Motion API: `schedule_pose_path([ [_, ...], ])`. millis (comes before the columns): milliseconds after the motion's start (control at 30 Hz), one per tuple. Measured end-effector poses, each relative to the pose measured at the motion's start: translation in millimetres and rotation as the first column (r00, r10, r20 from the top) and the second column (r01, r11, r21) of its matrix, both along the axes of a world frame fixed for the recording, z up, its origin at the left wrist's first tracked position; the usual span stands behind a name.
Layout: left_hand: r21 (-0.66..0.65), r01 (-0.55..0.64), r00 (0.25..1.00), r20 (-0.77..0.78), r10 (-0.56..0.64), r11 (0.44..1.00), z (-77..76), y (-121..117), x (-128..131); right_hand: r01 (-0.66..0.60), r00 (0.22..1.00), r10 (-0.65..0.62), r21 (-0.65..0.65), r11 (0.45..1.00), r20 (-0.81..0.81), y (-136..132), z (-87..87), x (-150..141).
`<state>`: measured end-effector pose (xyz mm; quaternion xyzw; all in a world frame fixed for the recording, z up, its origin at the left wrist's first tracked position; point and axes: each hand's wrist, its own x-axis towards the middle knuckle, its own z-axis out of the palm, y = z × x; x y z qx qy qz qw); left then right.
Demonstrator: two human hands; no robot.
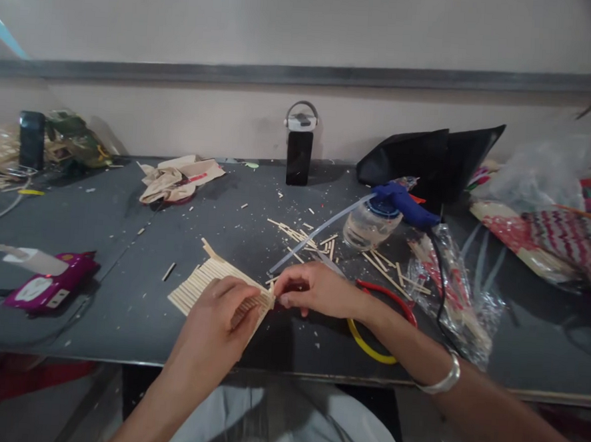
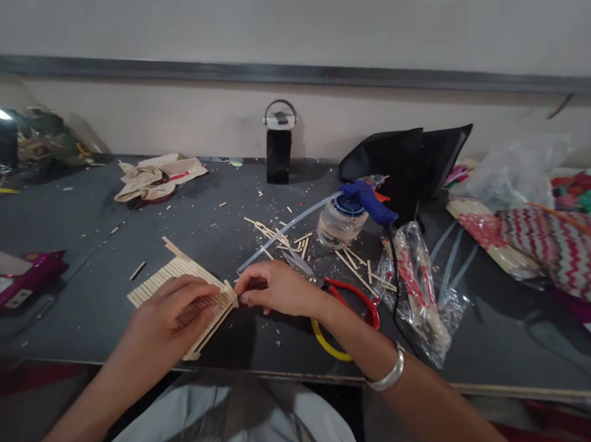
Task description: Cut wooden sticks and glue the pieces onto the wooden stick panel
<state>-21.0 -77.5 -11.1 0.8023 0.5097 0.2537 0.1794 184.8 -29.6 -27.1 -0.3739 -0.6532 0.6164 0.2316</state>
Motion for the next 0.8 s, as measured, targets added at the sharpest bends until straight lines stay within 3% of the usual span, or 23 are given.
schedule_pose_path([
  [167,0.091,-0.016,0.998,-0.063,0.022,0.996,-2.5,-8,6,-0.015,1.0,0.017,0.058,0.998,-0.025,5,2.3,5],
  [300,0.166,0.09,0.995,0.022,-0.095,0.982,-7.5,-6,7,-0.072,0.997,0.075,0.099,0.992,-0.023,8,2.2,6],
  [433,0.147,0.158,0.985,0.051,-0.167,0.976,-3.9,-1,5,-0.087,0.994,0.092,0.097,0.992,-0.054,8,-2.2,3],
  [633,0.042,0.038,0.997,0.069,-0.041,0.998,5.3,2,7,-0.075,0.996,0.079,0.1,0.992,-0.039,10,-3.2,0],
  [800,0.047,-0.007,0.998,0.068,0.004,0.999,4.5,11,12,-0.113,0.994,0.111,0.169,0.979,0.022,16,3.2,-2],
])
